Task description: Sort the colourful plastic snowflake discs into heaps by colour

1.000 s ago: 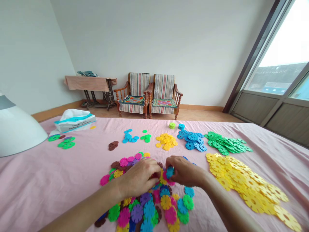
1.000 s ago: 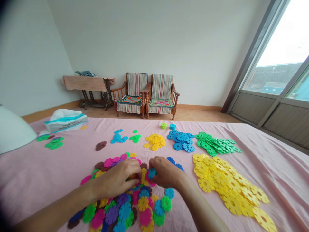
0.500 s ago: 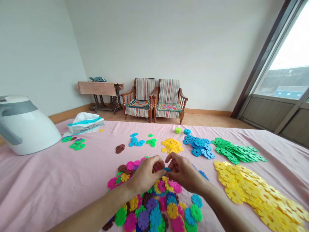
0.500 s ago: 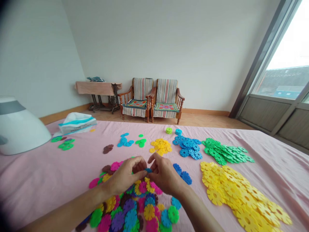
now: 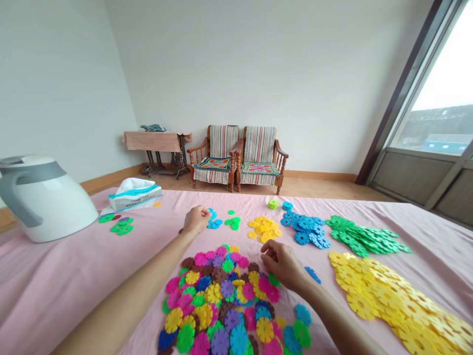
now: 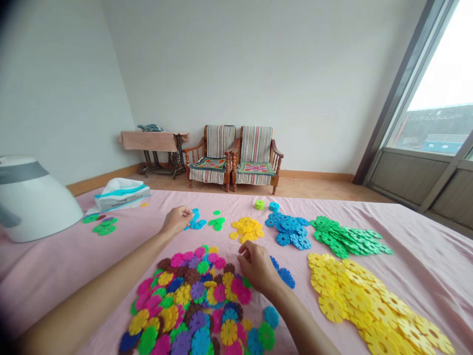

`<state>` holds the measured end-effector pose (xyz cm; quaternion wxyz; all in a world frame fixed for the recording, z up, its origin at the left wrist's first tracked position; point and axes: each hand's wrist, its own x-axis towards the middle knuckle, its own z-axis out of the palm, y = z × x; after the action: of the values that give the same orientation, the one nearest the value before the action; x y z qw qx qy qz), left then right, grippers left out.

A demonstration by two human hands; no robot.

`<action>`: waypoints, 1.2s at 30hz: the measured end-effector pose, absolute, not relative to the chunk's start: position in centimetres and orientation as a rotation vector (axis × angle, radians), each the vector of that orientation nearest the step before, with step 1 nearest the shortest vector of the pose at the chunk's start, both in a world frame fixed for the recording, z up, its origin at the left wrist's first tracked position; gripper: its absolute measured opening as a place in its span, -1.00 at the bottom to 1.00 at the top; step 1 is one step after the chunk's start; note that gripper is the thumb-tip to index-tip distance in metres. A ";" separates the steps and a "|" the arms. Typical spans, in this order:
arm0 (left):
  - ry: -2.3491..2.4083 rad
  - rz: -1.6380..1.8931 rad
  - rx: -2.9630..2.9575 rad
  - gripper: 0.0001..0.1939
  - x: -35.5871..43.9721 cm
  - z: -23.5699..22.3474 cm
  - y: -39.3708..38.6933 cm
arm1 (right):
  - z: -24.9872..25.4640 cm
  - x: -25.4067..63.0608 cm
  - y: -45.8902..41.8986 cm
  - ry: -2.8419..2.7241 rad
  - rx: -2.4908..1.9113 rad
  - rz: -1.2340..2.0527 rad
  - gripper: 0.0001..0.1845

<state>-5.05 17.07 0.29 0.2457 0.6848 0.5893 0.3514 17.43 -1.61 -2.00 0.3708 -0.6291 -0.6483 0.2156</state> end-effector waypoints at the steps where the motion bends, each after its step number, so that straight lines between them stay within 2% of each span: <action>1: 1.641 0.946 1.868 -0.96 -5.3 0.3 17.7 | -1.9 17.4 -1.7 -1.674 -1.613 0.534 -0.90; 8: 1.487 0.919 2.096 -0.81 -4.9 0.7 14.8 | -1.1 17.5 -1.8 -1.610 -1.638 0.453 -0.86; 12: 1.140 0.758 2.276 -0.88 -2.6 1.8 9.2 | -0.4 18.7 -1.6 -1.412 -1.659 0.359 -0.83; 16: 0.489 0.491 2.514 -0.86 0.0 3.1 3.5 | 0.3 20.9 -1.5 -1.134 -1.646 0.299 -0.78; 21: 0.115 0.312 2.587 -0.76 3.4 2.8 -0.6 | 0.7 23.6 -1.4 -0.896 -1.629 0.253 -0.72; 24: 0.003 0.223 2.688 -0.72 5.3 2.2 -1.6 | 0.7 24.3 -1.5 -0.867 -1.635 0.247 -0.72; 32: 0.062 0.105 2.779 -0.92 5.8 2.3 -1.3 | 0.1 24.1 -1.2 -0.940 -1.617 0.271 -0.71; 34: 0.072 0.121 2.739 -0.87 5.5 2.3 -1.1 | 0.0 24.0 -1.2 -0.956 -1.617 0.271 -0.71; 36: 0.075 0.129 2.693 -0.73 5.4 2.4 -1.0 | 0.0 23.8 -1.3 -0.959 -1.617 0.267 -0.70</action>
<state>5.42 -0.96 2.37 0.2204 0.9739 0.0272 0.0465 23.79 -1.28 -0.01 0.5822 -0.6924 -0.4106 0.1142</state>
